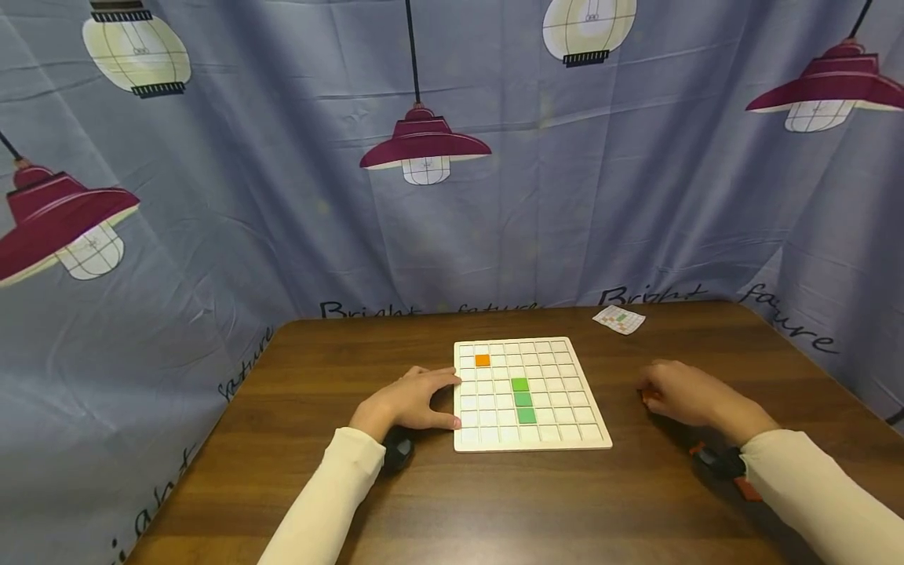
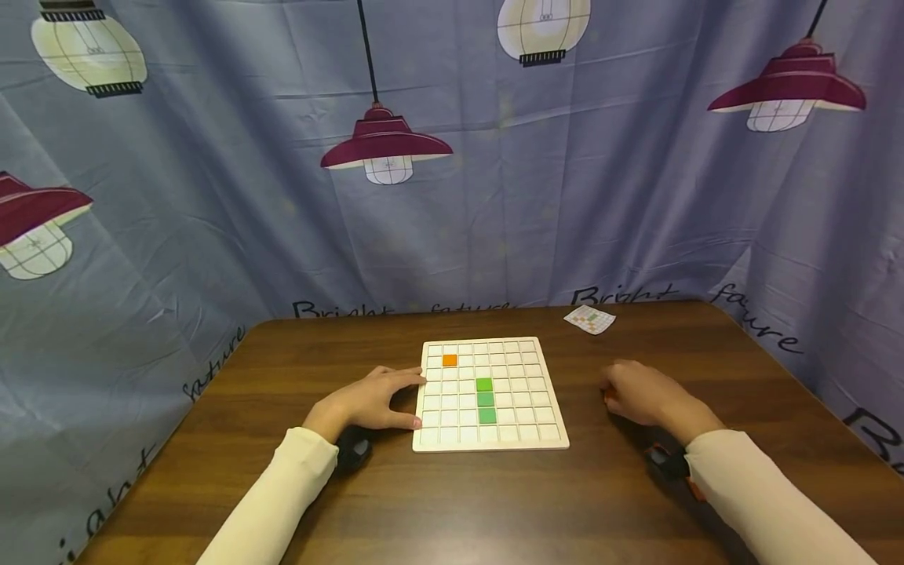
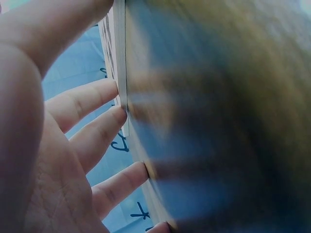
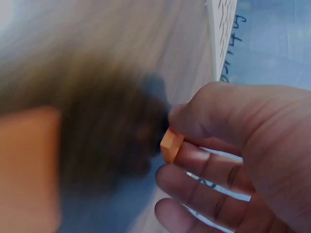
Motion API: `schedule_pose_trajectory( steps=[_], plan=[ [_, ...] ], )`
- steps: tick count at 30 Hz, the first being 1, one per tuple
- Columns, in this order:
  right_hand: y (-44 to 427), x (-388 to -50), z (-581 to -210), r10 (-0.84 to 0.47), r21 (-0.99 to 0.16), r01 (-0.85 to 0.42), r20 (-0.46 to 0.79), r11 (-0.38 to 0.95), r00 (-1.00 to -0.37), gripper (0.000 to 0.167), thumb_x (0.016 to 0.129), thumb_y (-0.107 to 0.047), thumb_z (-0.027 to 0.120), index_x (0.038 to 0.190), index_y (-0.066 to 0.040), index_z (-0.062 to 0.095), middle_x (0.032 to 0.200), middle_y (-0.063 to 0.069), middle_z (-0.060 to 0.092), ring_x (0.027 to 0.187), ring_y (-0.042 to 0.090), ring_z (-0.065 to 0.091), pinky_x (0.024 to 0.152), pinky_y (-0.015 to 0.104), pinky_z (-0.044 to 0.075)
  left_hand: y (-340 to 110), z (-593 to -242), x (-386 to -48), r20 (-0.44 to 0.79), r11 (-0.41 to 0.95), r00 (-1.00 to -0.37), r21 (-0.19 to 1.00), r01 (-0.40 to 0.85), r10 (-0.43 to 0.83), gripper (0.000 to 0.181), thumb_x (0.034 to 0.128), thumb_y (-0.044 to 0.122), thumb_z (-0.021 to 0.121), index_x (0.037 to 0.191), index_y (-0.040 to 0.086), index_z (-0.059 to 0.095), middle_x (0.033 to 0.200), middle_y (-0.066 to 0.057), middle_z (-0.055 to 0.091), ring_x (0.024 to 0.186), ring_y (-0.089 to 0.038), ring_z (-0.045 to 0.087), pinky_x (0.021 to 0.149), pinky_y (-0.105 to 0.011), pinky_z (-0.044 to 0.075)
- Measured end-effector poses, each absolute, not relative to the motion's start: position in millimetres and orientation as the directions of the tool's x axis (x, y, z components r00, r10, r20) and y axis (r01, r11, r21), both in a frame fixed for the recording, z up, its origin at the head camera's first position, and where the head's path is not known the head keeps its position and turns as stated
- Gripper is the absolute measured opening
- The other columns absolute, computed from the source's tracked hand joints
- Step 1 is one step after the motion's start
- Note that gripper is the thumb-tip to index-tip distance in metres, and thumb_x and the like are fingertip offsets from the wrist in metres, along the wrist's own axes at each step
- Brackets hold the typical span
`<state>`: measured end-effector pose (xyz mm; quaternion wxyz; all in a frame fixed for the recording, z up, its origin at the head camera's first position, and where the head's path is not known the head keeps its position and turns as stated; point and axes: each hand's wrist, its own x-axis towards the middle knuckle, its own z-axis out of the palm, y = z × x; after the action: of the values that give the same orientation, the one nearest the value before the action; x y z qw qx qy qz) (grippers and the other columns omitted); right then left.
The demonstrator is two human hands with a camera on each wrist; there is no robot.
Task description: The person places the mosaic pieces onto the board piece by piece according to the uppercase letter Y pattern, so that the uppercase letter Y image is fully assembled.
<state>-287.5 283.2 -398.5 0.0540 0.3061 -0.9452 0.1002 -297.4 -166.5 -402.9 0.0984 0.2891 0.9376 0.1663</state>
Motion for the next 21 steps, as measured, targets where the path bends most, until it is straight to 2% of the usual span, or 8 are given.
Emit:
schedule_pose_trajectory(
  steps=[3,7,11,14,21],
  plan=[
    [264.6,-298.8,-396.4,-0.592,-0.171,-0.622,0.197,0.764,-0.781,0.020,0.077,0.001,0.076,0.081,-0.012,0.062,0.078,-0.006,0.050,0.069,0.009,0.046,0.059,0.031,0.041,-166.8,-402.9,-296.9,-0.092,0.783,-0.818,0.368,0.502,0.568,0.077,0.0861,0.054,0.077,0.150,0.021,0.051,0.161,0.001,0.036,0.141,-0.029,0.035,0.112,-0.046,0.035],
    [227.2,-312.7,-389.7,-0.611,-0.211,-0.648,0.218,0.732,-0.761,0.016,0.081,0.000,0.076,0.085,-0.010,0.064,0.079,-0.003,0.049,0.070,0.010,0.045,0.060,0.029,0.040,-166.8,-401.2,-296.5,-0.094,0.783,-0.818,0.370,0.500,0.567,0.077,0.0864,0.054,0.077,0.150,0.020,0.051,0.161,0.001,0.035,0.141,-0.029,0.035,0.112,-0.046,0.035],
    [181.6,-326.3,-382.9,-0.667,-0.242,-0.708,0.238,0.664,-0.706,0.011,0.085,0.001,0.076,0.087,-0.006,0.067,0.081,0.001,0.055,0.074,0.013,0.049,0.063,0.031,0.044,-167.5,-401.3,-296.9,-0.091,0.784,-0.819,0.367,0.501,0.566,0.077,0.0862,0.054,0.077,0.150,0.020,0.051,0.161,0.001,0.035,0.141,-0.029,0.036,0.111,-0.047,0.035],
    [150.2,-335.7,-382.1,-0.704,-0.241,-0.733,0.207,0.636,-0.679,0.007,0.088,-0.002,0.075,0.091,-0.005,0.070,0.085,0.002,0.058,0.077,0.014,0.051,0.067,0.032,0.047,-167.9,-402.7,-296.8,-0.090,0.783,-0.820,0.369,0.500,0.565,0.077,0.0862,0.054,0.077,0.150,0.019,0.051,0.161,0.000,0.035,0.140,-0.030,0.036,0.111,-0.047,0.035],
    [106.7,-346.3,-386.1,-0.694,-0.246,-0.693,0.097,0.678,-0.713,0.009,0.092,-0.008,0.074,0.101,-0.007,0.074,0.093,0.002,0.063,0.081,0.013,0.057,0.069,0.032,0.052,-166.4,-404.0,-297.8,-0.087,0.780,-0.816,0.366,0.507,0.571,0.076,0.0874,0.054,0.076,0.150,0.019,0.051,0.161,0.000,0.037,0.139,-0.029,0.038,0.111,-0.046,0.035]
  ],
)
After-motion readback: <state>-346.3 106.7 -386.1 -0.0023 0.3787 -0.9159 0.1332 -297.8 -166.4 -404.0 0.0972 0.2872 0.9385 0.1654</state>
